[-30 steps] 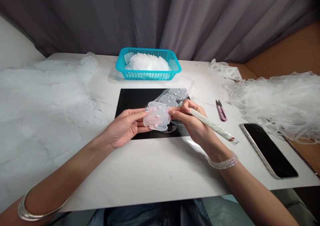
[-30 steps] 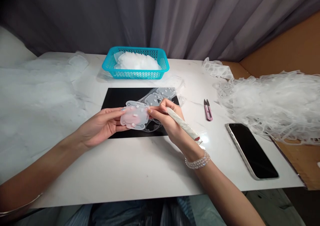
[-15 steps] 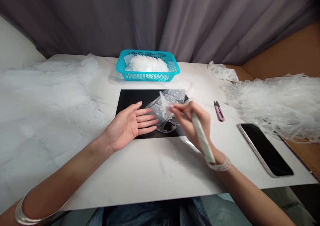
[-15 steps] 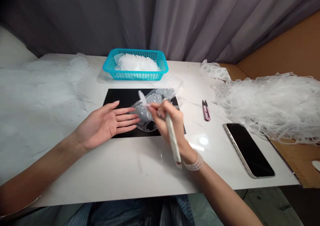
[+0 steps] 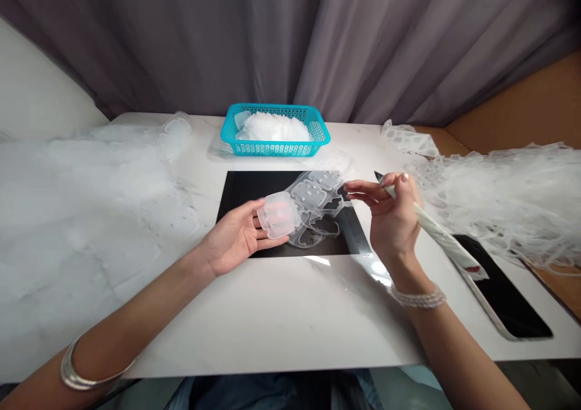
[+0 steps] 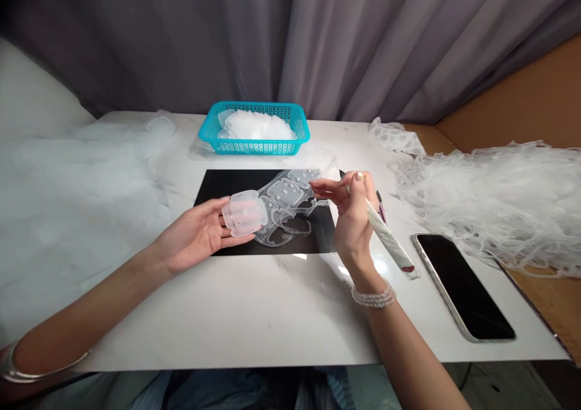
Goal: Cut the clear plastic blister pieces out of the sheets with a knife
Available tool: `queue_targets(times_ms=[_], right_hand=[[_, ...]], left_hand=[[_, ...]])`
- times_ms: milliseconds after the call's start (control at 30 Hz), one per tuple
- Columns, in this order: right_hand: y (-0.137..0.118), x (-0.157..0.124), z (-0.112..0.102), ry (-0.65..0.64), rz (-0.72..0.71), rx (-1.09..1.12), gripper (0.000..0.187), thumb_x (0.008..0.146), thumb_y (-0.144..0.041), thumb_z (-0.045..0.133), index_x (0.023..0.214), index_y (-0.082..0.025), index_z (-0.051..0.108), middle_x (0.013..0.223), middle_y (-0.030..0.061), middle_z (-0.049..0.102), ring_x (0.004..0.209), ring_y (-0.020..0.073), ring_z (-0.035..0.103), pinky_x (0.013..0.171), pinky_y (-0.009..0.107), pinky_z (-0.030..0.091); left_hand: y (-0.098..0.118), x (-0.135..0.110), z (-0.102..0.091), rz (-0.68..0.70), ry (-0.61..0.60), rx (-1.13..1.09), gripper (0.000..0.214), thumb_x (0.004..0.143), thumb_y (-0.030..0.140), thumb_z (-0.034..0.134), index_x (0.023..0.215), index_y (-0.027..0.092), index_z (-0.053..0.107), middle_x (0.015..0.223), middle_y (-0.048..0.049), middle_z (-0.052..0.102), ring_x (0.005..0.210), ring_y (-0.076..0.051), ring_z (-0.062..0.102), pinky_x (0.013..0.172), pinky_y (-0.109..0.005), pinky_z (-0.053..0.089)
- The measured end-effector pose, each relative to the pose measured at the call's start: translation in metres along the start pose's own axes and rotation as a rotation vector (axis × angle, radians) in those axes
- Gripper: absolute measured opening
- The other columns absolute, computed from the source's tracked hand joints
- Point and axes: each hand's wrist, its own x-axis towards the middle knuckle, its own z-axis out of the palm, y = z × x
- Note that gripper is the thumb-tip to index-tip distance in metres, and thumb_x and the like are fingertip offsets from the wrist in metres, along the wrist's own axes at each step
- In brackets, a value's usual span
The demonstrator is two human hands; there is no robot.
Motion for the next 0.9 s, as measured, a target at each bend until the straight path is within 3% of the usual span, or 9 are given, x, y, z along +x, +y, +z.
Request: queue_targets(times_ms=[133, 267, 333, 400, 433, 533, 633, 733, 900], right_hand=[[0.0, 0.002, -0.006, 0.035, 0.071, 0.057, 0.029, 0.097, -0.054, 0.048, 0.094, -0.025, 0.053, 0.075, 0.0021, 0.072, 0.077, 0.0206, 0.071, 0.068, 0.033, 0.052], [0.006, 0.005, -0.008, 0.05, 0.105, 0.077, 0.031, 0.097, -0.054, 0.048, 0.095, -0.024, 0.056, 0.074, 0.0023, 0.071, 0.071, 0.0181, 0.067, 0.063, 0.03, 0.051], [0.009, 0.008, -0.008, 0.052, 0.118, 0.077, 0.031, 0.095, -0.054, 0.049, 0.094, -0.024, 0.055, 0.073, 0.002, 0.07, 0.068, 0.0175, 0.066, 0.062, 0.029, 0.051], [0.011, 0.01, -0.01, 0.048, 0.141, 0.071, 0.032, 0.094, -0.055, 0.05, 0.095, -0.024, 0.054, 0.074, 0.0018, 0.069, 0.067, 0.0174, 0.066, 0.06, 0.029, 0.051], [0.011, 0.011, -0.011, 0.054, 0.155, 0.064, 0.032, 0.094, -0.055, 0.05, 0.096, -0.024, 0.054, 0.074, 0.0017, 0.069, 0.067, 0.0174, 0.065, 0.06, 0.029, 0.051], [0.008, 0.015, -0.019, 0.1, 0.182, 0.033, 0.032, 0.094, -0.055, 0.048, 0.098, -0.024, 0.053, 0.074, 0.0009, 0.067, 0.069, 0.0174, 0.065, 0.059, 0.028, 0.053], [0.004, 0.02, -0.029, 0.155, 0.154, -0.011, 0.031, 0.095, -0.054, 0.047, 0.098, -0.025, 0.054, 0.073, -0.0006, 0.061, 0.07, 0.017, 0.063, 0.06, 0.028, 0.056], [0.003, 0.022, -0.034, 0.173, 0.134, -0.05, 0.028, 0.094, -0.053, 0.047, 0.098, -0.026, 0.055, 0.073, -0.0024, 0.054, 0.07, 0.016, 0.061, 0.062, 0.028, 0.058], [0.007, 0.021, -0.03, 0.114, 0.156, -0.103, 0.024, 0.093, -0.048, 0.049, 0.098, -0.026, 0.055, 0.074, -0.0027, 0.053, 0.07, 0.0151, 0.06, 0.063, 0.028, 0.059]], left_hand=[[0.01, 0.012, -0.006, 0.263, 0.025, 0.281, 0.032, 0.092, 0.023, 0.061, 0.123, 0.014, 0.064, 0.128, -0.0135, 0.067, 0.118, -0.026, 0.065, 0.103, -0.043, 0.052], [0.068, 0.054, 0.003, 0.816, 0.308, 0.763, 0.034, 0.097, 0.032, 0.051, 0.122, 0.014, 0.063, 0.131, -0.0111, 0.065, 0.127, -0.028, 0.056, 0.107, -0.044, 0.047], [0.101, 0.08, 0.012, 0.927, 0.336, 0.879, 0.04, 0.096, 0.026, 0.05, 0.136, 0.02, 0.057, 0.146, -0.007, 0.054, 0.142, -0.028, 0.04, 0.12, -0.046, 0.028], [0.12, 0.104, 0.02, 1.004, 0.38, 1.342, 0.058, 0.095, 0.023, 0.049, 0.152, 0.016, 0.038, 0.163, -0.0119, 0.028, 0.153, -0.033, 0.015, 0.122, -0.053, 0.014], [0.121, 0.113, 0.023, 0.993, 0.376, 1.438, 0.067, 0.092, 0.022, 0.053, 0.155, 0.012, 0.031, 0.166, -0.0158, 0.018, 0.154, -0.036, 0.005, 0.122, -0.056, 0.009], [0.088, 0.121, 0.028, 0.929, 0.296, 1.561, 0.079, 0.088, 0.025, 0.058, 0.156, 0.004, 0.022, 0.165, -0.0236, 0.005, 0.153, -0.04, -0.003, 0.121, -0.058, 0.007], [0.025, 0.101, 0.029, 0.871, 0.134, 1.656, 0.07, 0.091, 0.029, 0.055, 0.153, 0.007, 0.033, 0.163, -0.0227, 0.021, 0.152, -0.035, 0.016, 0.123, -0.051, 0.018], [-0.028, 0.07, 0.031, 0.809, -0.041, 1.838, 0.062, 0.095, 0.038, 0.05, 0.152, 0.015, 0.038, 0.161, -0.0178, 0.03, 0.151, -0.032, 0.024, 0.121, -0.053, 0.023], [-0.061, 0.046, 0.03, 0.745, -0.065, 1.951, 0.051, 0.099, 0.041, 0.046, 0.141, 0.011, 0.048, 0.154, -0.0219, 0.042, 0.147, -0.033, 0.033, 0.119, -0.058, 0.027]])
